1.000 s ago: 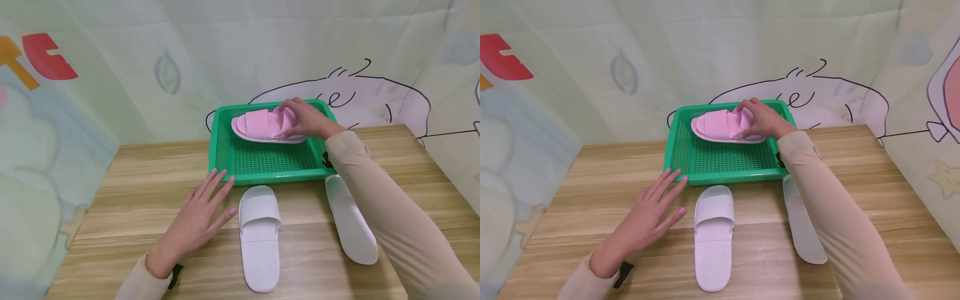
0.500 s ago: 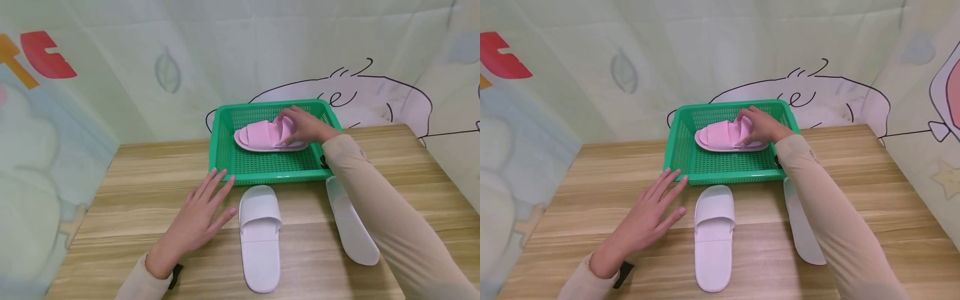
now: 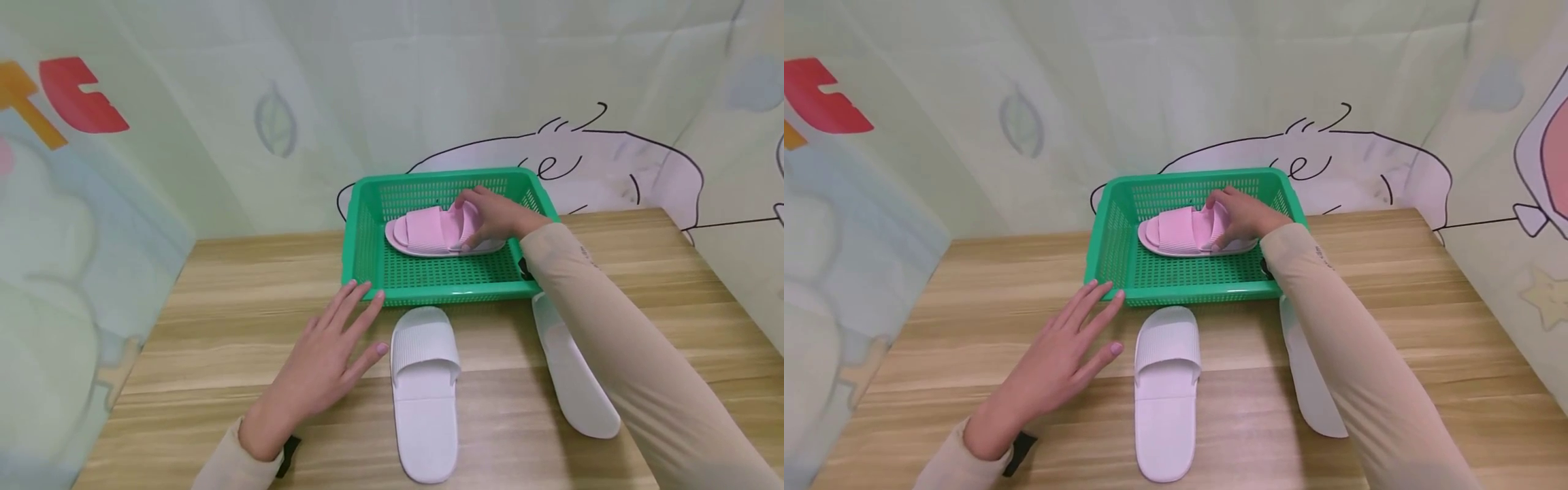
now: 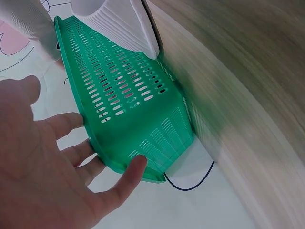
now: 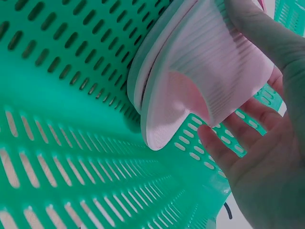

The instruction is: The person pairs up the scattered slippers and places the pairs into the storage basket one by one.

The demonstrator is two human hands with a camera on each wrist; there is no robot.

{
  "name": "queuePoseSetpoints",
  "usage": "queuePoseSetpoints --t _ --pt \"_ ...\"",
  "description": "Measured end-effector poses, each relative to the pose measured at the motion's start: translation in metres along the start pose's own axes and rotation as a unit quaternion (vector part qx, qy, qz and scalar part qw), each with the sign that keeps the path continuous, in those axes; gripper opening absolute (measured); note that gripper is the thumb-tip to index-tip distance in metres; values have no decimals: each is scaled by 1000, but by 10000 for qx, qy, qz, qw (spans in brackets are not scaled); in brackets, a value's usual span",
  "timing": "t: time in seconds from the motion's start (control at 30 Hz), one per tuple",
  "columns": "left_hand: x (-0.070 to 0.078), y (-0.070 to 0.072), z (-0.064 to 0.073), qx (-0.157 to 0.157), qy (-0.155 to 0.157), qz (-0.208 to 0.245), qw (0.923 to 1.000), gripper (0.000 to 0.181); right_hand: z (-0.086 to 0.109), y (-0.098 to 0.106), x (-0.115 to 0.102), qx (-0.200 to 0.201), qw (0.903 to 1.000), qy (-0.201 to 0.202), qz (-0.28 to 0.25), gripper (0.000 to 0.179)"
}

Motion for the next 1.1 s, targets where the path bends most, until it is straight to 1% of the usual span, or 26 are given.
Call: queuePoseSetpoints --t 0.17,0.27,0.5,0.67,0.87,1.1 --pt "2 0 -2 57 -53 -46 10000 69 0 1 0 33 9998 53 166 86" --pt "4 0 -3 86 -76 -71 9999 69 0 1 1 0 9999 29 155 93" --pt "6 -2 -3 156 -79 -151 9997 70 4 3 -4 -183 9997 -174 0 108" --pt "7 -3 -4 147 -63 -191 9997 70 8 7 -6 -330 9994 -85 63 111" --pt "7 -3 -3 130 -51 -198 9997 71 11 15 -12 -302 9992 139 214 108" --pt "7 -2 -3 165 -51 -219 9996 72 18 29 -21 -232 9990 390 23 97"
Point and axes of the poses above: each hand's wrist, its own z-axis away from the middle knuckle, its own y-axis out of the back of the hand, x = y × z, the point moved 2 cm from there along -z, towards the middle knuckle, and after that the axes turned 10 degrees about x, right-handed, at the moved point
